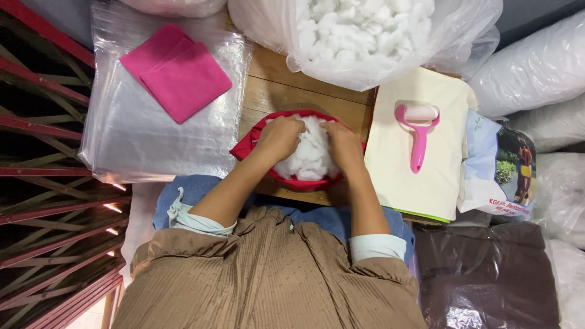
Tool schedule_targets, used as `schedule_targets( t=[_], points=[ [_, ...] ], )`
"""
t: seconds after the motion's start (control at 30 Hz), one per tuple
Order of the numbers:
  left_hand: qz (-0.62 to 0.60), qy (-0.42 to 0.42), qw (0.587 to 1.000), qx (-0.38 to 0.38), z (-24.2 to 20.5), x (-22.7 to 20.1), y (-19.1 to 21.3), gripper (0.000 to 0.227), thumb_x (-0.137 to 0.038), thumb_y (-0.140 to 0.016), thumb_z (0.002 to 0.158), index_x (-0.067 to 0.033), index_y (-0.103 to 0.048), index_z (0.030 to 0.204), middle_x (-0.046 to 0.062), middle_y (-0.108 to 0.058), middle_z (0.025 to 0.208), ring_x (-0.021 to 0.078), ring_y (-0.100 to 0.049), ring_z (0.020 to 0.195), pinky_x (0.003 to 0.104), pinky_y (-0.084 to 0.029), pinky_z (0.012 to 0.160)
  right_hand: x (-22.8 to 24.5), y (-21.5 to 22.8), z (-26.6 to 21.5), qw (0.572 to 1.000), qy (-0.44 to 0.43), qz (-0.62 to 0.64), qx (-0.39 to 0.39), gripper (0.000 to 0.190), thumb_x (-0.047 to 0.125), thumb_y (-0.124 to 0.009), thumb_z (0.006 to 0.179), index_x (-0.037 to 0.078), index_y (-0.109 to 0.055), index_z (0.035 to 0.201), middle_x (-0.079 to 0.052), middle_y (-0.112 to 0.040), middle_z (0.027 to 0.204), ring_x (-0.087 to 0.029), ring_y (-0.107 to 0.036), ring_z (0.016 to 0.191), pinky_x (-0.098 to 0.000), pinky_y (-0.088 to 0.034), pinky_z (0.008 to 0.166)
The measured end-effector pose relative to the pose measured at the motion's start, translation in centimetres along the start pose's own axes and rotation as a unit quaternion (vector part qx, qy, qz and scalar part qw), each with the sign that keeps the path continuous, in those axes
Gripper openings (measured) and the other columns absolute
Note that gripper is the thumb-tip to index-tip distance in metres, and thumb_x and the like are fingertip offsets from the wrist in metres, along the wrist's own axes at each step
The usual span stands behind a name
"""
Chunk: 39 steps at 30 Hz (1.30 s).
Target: Stuffing a red fabric case with white fiberfill material by hand.
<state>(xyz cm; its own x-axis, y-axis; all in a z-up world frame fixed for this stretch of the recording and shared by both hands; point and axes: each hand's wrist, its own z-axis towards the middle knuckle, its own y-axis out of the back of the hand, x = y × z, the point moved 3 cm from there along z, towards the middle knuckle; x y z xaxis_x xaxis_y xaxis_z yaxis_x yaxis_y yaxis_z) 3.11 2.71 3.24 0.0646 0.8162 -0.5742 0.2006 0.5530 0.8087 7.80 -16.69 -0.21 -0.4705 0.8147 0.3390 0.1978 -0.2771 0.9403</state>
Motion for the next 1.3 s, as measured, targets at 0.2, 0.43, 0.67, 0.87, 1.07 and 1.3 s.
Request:
schedule_targets(
  t=[0.2, 0.43, 0.67, 0.87, 1.07, 1.3],
  points=[
    [-0.124, -0.016, 0.985, 0.117, -1.3, -1.6, 0.3, 0.043, -0.017, -0.065, 0.09, -0.006, -0.068, 0.131, 0.022, -0.07, 0.126, 0.0474, -0.061, 0.121, 0.057, -0.047, 0.105, 1.3, 4.1, -3.5, 0.992, -0.047, 0.02, 0.117, 0.035, 0.021, -0.073, 0.091, 0.021, -0.068, 0.125, -0.009, -0.07, 0.114, -0.028, -0.073, 0.103, -0.0452, -0.057, 0.088],
    [-0.091, -0.041, 0.978, 0.181, -2.0, -2.1, -2.8, 0.032, -0.004, -0.059, 0.09, -0.0008, -0.073, 0.119, 0.022, -0.075, 0.113, 0.0445, -0.067, 0.113, 0.053, -0.052, 0.1, 3.1, 5.3, -4.5, 0.98, -0.062, 0.045, 0.183, 0.031, 0.015, -0.072, 0.089, 0.015, -0.069, 0.119, -0.013, -0.073, 0.112, -0.034, -0.072, 0.103, -0.0492, -0.056, 0.089],
    [0.089, -0.124, 0.981, 0.116, -3.0, -1.8, -4.6, 0.022, -0.001, -0.067, 0.082, -0.0066, -0.077, 0.101, 0.013, -0.073, 0.094, 0.0345, -0.072, 0.092, 0.045, -0.06, 0.081, 2.8, 4.7, -5.6, 0.982, -0.043, 0.026, 0.183, 0.028, 0.017, -0.073, 0.088, 0.018, -0.068, 0.116, -0.009, -0.072, 0.106, -0.032, -0.073, 0.099, -0.0457, -0.057, 0.085],
    [0.1, -0.098, 0.99, -0.003, -1.8, 0.0, -1.8, 0.014, -0.01, -0.071, 0.082, -0.0137, -0.073, 0.096, 0.007, -0.064, 0.092, 0.0314, -0.068, 0.09, 0.045, -0.06, 0.072, 7.8, 3.7, -7.8, 0.971, 0.113, -0.001, 0.208, 0.032, 0.018, -0.075, 0.084, 0.017, -0.067, 0.116, -0.011, -0.066, 0.113, -0.038, -0.07, 0.101, -0.0486, -0.058, 0.085],
    [0.13, -0.021, 0.99, 0.06, -1.0, 2.4, -2.6, 0.033, -0.005, -0.074, 0.08, -0.0096, -0.073, 0.113, 0.016, -0.066, 0.107, 0.038, -0.068, 0.098, 0.049, -0.06, 0.078, 5.2, -1.5, -6.9, 0.977, 0.164, -0.097, 0.096, 0.005, 0.021, -0.069, 0.089, 0.022, -0.07, 0.094, -0.002, -0.064, 0.088, -0.025, -0.071, 0.084, -0.0355, -0.057, 0.073],
    [0.169, 0.013, 0.983, 0.075, -0.4, 5.4, -4.8, 0.033, -0.005, -0.075, 0.074, -0.007, -0.077, 0.108, 0.02, -0.067, 0.104, 0.0426, -0.07, 0.093, 0.055, -0.06, 0.073, 6.1, 6.2, -4.2, 0.976, -0.047, 0.199, 0.077, 0.011, 0.019, -0.075, 0.089, 0.021, -0.076, 0.1, -0.002, -0.079, 0.092, -0.026, -0.075, 0.096, -0.0389, -0.057, 0.084]
  ],
)
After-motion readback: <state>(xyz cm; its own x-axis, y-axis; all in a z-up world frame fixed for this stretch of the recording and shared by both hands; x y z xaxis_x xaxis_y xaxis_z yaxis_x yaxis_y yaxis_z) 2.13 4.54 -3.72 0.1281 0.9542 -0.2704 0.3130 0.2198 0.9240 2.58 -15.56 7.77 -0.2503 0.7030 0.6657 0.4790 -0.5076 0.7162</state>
